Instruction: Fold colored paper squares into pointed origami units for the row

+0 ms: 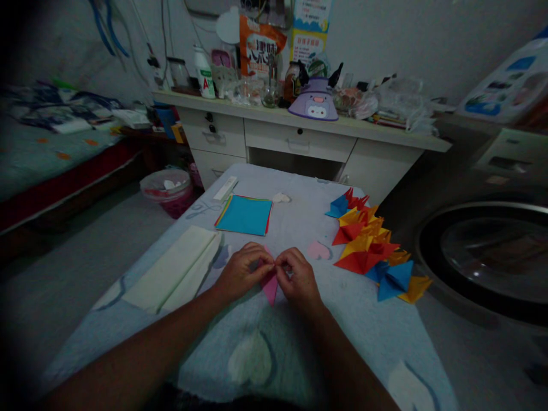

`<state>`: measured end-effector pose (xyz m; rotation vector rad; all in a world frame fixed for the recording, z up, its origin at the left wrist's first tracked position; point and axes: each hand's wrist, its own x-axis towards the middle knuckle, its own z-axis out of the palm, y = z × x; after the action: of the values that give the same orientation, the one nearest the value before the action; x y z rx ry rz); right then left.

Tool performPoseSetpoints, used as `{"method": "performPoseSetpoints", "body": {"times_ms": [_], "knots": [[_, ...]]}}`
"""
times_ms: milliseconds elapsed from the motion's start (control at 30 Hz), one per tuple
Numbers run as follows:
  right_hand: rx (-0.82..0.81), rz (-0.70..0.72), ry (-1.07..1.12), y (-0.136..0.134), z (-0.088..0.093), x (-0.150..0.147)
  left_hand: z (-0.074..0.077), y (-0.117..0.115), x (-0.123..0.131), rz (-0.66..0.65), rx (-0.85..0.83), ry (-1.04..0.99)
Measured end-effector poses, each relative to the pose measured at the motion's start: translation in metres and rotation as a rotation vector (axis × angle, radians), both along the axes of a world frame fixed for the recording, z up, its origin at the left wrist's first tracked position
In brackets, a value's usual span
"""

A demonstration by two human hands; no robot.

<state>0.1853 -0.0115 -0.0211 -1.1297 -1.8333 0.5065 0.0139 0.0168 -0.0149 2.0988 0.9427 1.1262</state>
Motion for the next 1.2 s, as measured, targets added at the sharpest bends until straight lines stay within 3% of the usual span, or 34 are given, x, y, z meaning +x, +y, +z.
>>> {"method": "performPoseSetpoints", "body": {"times_ms": [1200], "knots": [[-0.07, -0.039, 0.02, -0.0042, 0.0068, -0.0017, -0.0004, -0.0012, 0.0013, 0.019, 0.028, 0.007]]}}
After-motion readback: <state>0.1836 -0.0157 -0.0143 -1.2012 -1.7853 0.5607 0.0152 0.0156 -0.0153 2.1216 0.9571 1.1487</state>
